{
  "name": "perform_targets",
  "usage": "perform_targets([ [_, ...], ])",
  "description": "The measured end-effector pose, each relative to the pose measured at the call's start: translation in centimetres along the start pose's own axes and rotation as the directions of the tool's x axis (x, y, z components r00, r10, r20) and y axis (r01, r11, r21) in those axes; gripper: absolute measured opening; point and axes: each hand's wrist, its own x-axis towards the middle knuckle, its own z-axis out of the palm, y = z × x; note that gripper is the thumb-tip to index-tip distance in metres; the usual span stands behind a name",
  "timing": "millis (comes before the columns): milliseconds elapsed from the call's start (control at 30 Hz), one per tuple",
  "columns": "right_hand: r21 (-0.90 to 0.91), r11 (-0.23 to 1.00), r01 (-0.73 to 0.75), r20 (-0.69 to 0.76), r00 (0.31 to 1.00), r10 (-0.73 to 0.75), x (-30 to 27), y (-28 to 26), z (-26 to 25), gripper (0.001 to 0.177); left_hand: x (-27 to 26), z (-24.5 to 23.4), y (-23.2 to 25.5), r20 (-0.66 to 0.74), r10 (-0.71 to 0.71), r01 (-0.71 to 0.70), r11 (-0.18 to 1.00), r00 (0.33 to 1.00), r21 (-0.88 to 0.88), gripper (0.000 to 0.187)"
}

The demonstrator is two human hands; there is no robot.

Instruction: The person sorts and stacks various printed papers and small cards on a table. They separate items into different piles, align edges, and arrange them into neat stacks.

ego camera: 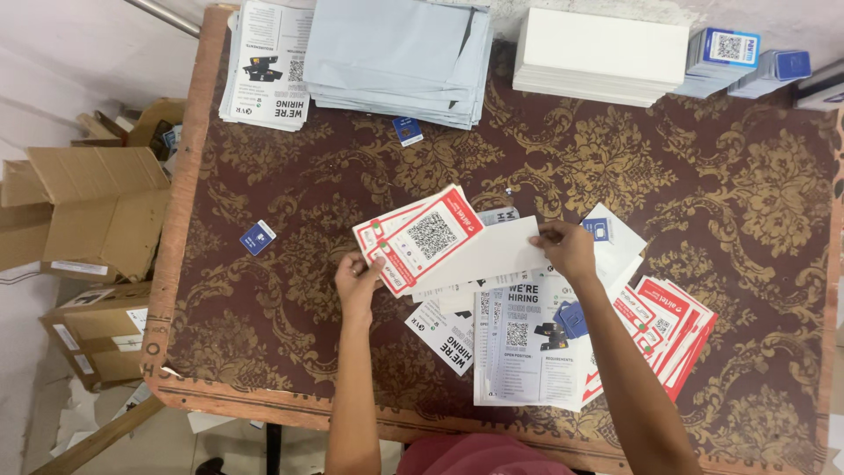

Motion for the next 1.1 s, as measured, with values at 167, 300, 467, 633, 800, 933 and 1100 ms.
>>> perform_targets([
  [167, 0.180, 0.981, -0.070, -0.135, 0.986, 0.095, 0.2, 2.7, -7.5, 0.022, 0.2, 3.8, -0.8, 0.161, -0.051, 0.034, 0.994, 0.986, 0.103, 0.020],
  [300, 0.296, 0.947, -0.128, -0.384, 0.891, 0.241, 1.0, 3.5, -16.3, 0.018, -0.4, 5.3, -3.0, 0.250, -0.072, 0.049, 0.994, 0.966, 0.095, 0.026],
  [467, 0.530, 0.848, 0.014, -0.467, 0.840, 0.278, 11.1, 2.1, -21.6, 0.023, -1.1, 6.1, -3.0, 0.264, 0.006, -0.090, 0.948, 0.964, 0.307, 0.025],
  [633, 0.383, 0.924, 0.018, -0.444, 0.881, 0.167, 17.5, -2.8, -21.1, 0.026, -3.0, 8.1, 0.8, 0.128, -0.019, -0.080, 0.688, 0.992, 0.721, 0.028],
  [800, -0.054, 0.981, -0.184, -0.191, 0.967, 0.171, 6.0, -2.3, -10.7, 0.053, -4.6, 9.7, 0.4, 0.237, 0.329, -0.336, 0.289, 0.914, 0.896, 0.027],
  [933, -0.147, 0.985, -0.094, 0.028, 0.995, 0.099, -5.3, -1.1, 0.4, 0.085, -5.7, 11.3, -0.1, 0.271, 0.220, -0.337, 0.373, 0.937, 0.864, 0.056],
  [1100, 0.131, 0.988, -0.081, -0.150, 0.983, 0.101, -7.6, 0.1, 4.0, 0.096, -6.8, 13.3, 1.6, 0.135, 0.092, -0.163, 0.613, 0.987, 0.773, 0.098],
])
